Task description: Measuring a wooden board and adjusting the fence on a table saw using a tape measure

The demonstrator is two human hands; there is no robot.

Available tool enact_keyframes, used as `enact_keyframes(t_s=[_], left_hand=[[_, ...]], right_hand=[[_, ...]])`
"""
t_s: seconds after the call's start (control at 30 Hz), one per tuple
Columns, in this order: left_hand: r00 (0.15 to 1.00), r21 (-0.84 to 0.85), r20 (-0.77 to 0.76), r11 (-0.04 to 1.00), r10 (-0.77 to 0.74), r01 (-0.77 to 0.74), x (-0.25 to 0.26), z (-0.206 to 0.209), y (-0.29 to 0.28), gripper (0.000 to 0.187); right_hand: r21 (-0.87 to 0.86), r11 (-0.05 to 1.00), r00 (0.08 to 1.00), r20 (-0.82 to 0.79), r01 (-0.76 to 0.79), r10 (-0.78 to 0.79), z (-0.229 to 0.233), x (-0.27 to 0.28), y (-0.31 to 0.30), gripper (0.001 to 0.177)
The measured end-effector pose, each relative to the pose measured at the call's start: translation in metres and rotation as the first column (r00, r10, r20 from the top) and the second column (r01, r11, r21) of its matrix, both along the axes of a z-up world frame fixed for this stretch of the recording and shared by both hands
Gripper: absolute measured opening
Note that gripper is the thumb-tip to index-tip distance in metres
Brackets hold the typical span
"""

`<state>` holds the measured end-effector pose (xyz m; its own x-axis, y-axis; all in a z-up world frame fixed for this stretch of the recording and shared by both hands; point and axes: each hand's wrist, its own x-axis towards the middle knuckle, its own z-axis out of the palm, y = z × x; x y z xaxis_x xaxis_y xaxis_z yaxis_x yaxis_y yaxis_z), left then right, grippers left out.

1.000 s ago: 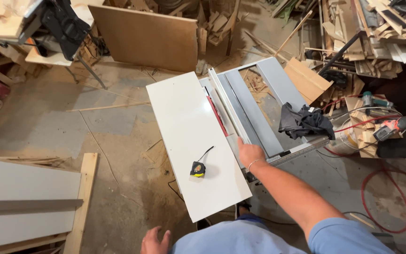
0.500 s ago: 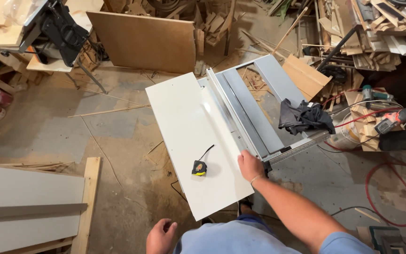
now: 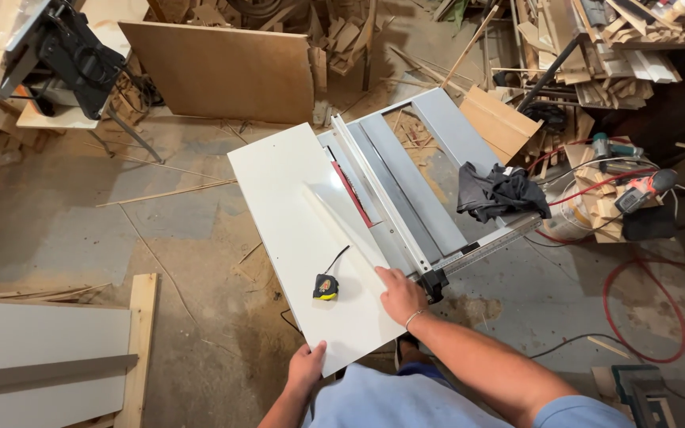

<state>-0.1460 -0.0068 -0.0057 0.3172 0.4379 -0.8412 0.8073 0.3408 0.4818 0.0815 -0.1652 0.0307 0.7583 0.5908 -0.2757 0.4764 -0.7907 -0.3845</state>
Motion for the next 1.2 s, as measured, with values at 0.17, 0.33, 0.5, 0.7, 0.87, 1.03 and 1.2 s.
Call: enact_keyframes(t_s=[0.17, 0.33, 0.5, 0.7, 0.87, 1.03, 1.2], left_hand=[[1.0, -0.033, -0.02, 0.999, 0.018, -0.019, 0.001, -0.003, 0.008, 0.032], [0.997, -0.022, 0.014, 0.997, 0.078, -0.077, -0.005, -0.009, 0.005, 0.029], [0.963, 0.019, 0.076, 0.966, 0.257, -0.259, -0.015, -0.049, 0.0, 0.032], [0.98, 0.364, -0.085, 0.921, 0.181, -0.139, 0.008, 0.017, 0.015, 0.038], [0.942, 0.342, 0.319, 0.915, 0.102, -0.215, 0.064, 0.093, 0.031, 0.043], [0.64, -0.186, 0.64, 0.894, 0.425, -0.407, 0.124, 0.137, 0.071, 0.06], [0.575, -0.295, 0.578, 0.805, 0.579, -0.515, 0.139, 0.14, 0.113, 0.007]], right_hand=[[0.081, 0.986, 0.988, -0.049, 0.147, -0.144, -0.016, -0.003, -0.001, 0.07], [0.281, 0.959, 0.968, 0.227, 0.045, -0.112, -0.012, -0.002, -0.01, 0.06], [0.392, 0.914, 0.899, 0.429, -0.103, -0.082, 0.021, 0.002, -0.008, 0.064], [0.466, 0.884, 0.933, 0.336, -0.047, -0.127, 0.044, 0.004, -0.001, 0.058], [0.399, 0.911, 0.992, 0.014, 0.107, -0.122, 0.087, -0.011, 0.016, 0.057], [0.254, 0.967, 0.969, -0.237, -0.011, 0.073, 0.159, -0.031, 0.038, 0.066], [0.543, 0.719, 0.888, 0.123, -0.434, 0.444, 0.215, -0.05, 0.046, 0.051]])
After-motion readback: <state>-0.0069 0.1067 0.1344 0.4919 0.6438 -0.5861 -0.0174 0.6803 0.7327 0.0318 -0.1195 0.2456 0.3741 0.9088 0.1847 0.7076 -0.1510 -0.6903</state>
